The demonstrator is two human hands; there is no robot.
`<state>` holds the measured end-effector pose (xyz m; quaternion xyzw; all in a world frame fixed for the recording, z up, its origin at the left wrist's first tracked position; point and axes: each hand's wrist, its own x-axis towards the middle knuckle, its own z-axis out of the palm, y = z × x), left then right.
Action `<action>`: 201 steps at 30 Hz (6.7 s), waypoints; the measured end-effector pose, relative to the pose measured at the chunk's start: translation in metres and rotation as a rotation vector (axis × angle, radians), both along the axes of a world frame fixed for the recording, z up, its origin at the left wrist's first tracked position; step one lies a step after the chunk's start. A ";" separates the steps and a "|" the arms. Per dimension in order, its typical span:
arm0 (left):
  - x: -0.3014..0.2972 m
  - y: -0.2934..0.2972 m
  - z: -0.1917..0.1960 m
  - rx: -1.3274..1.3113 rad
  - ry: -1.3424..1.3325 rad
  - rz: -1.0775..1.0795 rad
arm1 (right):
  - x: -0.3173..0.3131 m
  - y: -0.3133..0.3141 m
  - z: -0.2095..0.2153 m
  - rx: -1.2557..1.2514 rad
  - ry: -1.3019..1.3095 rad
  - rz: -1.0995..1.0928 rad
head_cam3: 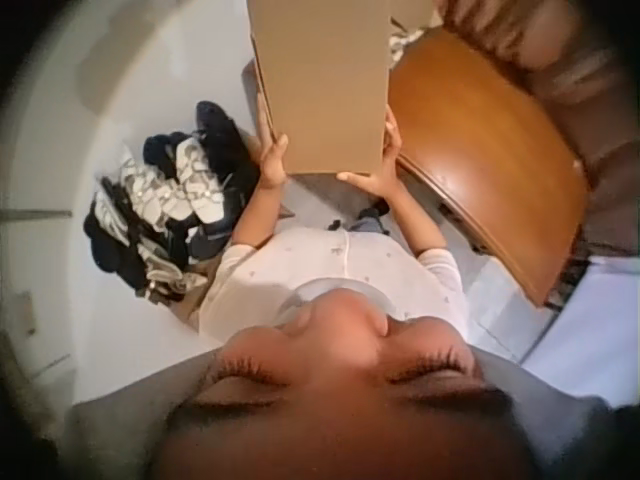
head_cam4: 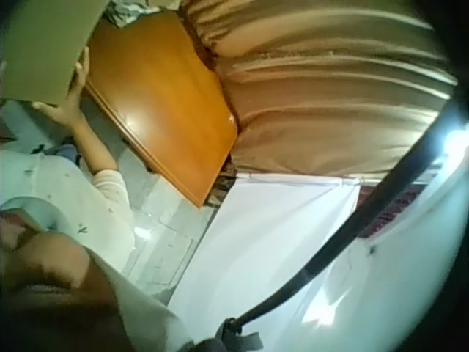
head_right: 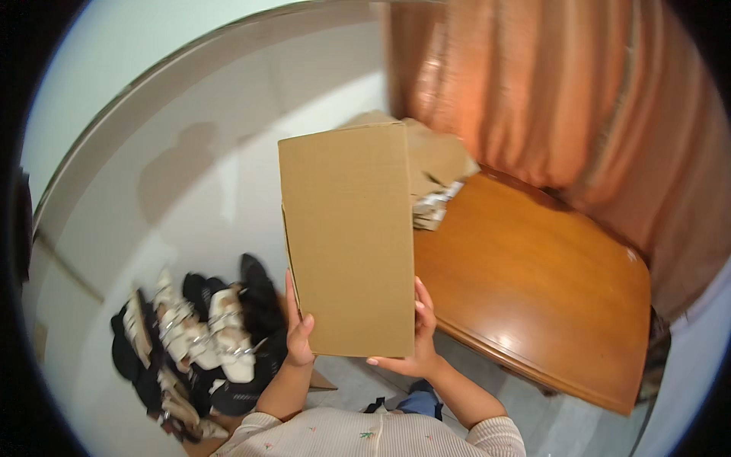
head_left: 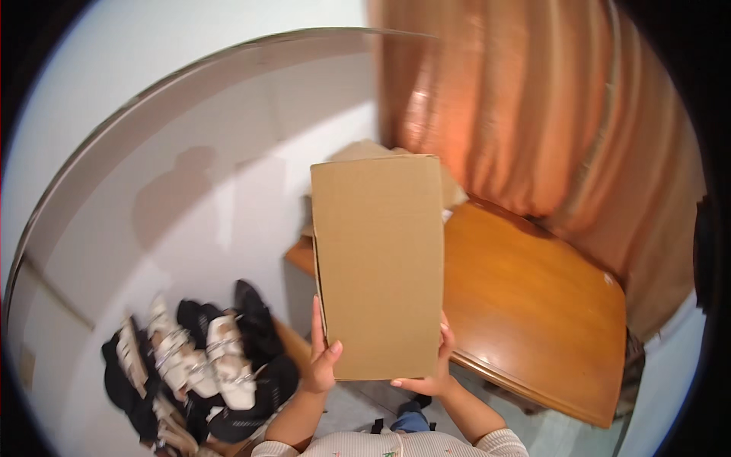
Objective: The person assembles flat cardboard pieces into rectangular boxes on a wooden table. They fold the sides and tuck the flaps to form the box structure, then place the completed boxes on a shelf. The process is repeated for multiple boxes.
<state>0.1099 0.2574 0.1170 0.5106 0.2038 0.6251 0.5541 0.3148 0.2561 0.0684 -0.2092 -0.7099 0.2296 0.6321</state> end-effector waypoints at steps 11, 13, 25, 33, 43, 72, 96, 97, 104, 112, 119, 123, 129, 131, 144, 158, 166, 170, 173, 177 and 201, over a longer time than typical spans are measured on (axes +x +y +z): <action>-0.219 -0.296 0.043 0.328 -0.039 1.076 | -0.306 -0.122 0.088 0.396 0.068 0.879; -0.248 -0.343 0.056 0.331 0.047 1.338 | -0.353 -0.153 0.107 0.476 0.023 0.980; -0.384 -0.432 0.271 0.655 0.210 1.565 | -0.520 -0.249 0.299 0.605 0.311 0.942; -0.490 -0.451 0.359 0.710 0.655 1.660 | -0.629 -0.272 0.418 0.472 0.532 0.820; -0.644 -0.472 0.341 0.523 1.568 2.031 | -0.751 -0.286 0.507 0.008 0.041 0.868; -0.681 -0.474 0.358 0.149 1.741 2.017 | -0.797 -0.259 0.493 0.307 -0.347 0.344; -0.393 -0.298 -0.051 0.534 0.750 0.781 | -0.318 -0.248 0.028 -0.075 -0.104 -0.657; -0.368 -0.287 -0.055 0.580 0.757 0.701 | -0.292 -0.253 0.020 -0.136 -0.098 -0.721; -0.198 -0.205 -0.069 0.779 0.573 0.427 | -0.147 -0.277 0.008 -0.171 -0.124 -1.062; -0.075 -0.166 -0.081 0.817 0.720 0.314 | -0.071 -0.263 -0.010 -0.261 -0.185 -1.190; -0.004 -0.080 -0.116 0.760 0.859 0.340 | -0.012 -0.226 -0.050 -0.405 -0.218 -1.256; 0.047 -0.006 -0.145 0.736 0.941 0.350 | 0.040 -0.168 -0.081 -0.401 -0.292 -1.317; 0.118 0.113 -0.179 0.626 1.140 0.269 | 0.128 -0.056 -0.184 -0.789 -0.739 -1.208; 0.131 0.163 -0.177 0.600 1.213 0.317 | 0.136 -0.030 -0.212 -1.023 -0.869 -1.061; 0.163 0.395 -0.134 0.365 1.616 0.560 | 0.194 0.091 -0.220 -1.233 -1.011 -0.815; 0.176 0.427 -0.158 0.278 1.650 0.610 | 0.223 0.152 -0.224 -1.073 -1.173 -0.679; 0.191 0.446 -0.125 0.247 1.791 0.577 | 0.217 0.168 -0.218 -1.110 -1.196 -0.583; 0.198 0.453 -0.120 0.227 1.893 0.488 | 0.215 0.166 -0.217 -1.126 -1.214 -0.567; 0.205 0.465 -0.115 0.222 1.844 0.491 | 0.220 0.167 -0.212 -1.140 -1.217 -0.561; 0.199 0.500 -0.111 0.068 1.715 0.585 | 0.221 0.170 -0.211 -1.138 -1.202 -0.540; 0.265 0.466 -0.136 0.223 1.658 0.327 | 0.218 0.140 -0.216 -1.046 -1.049 -0.626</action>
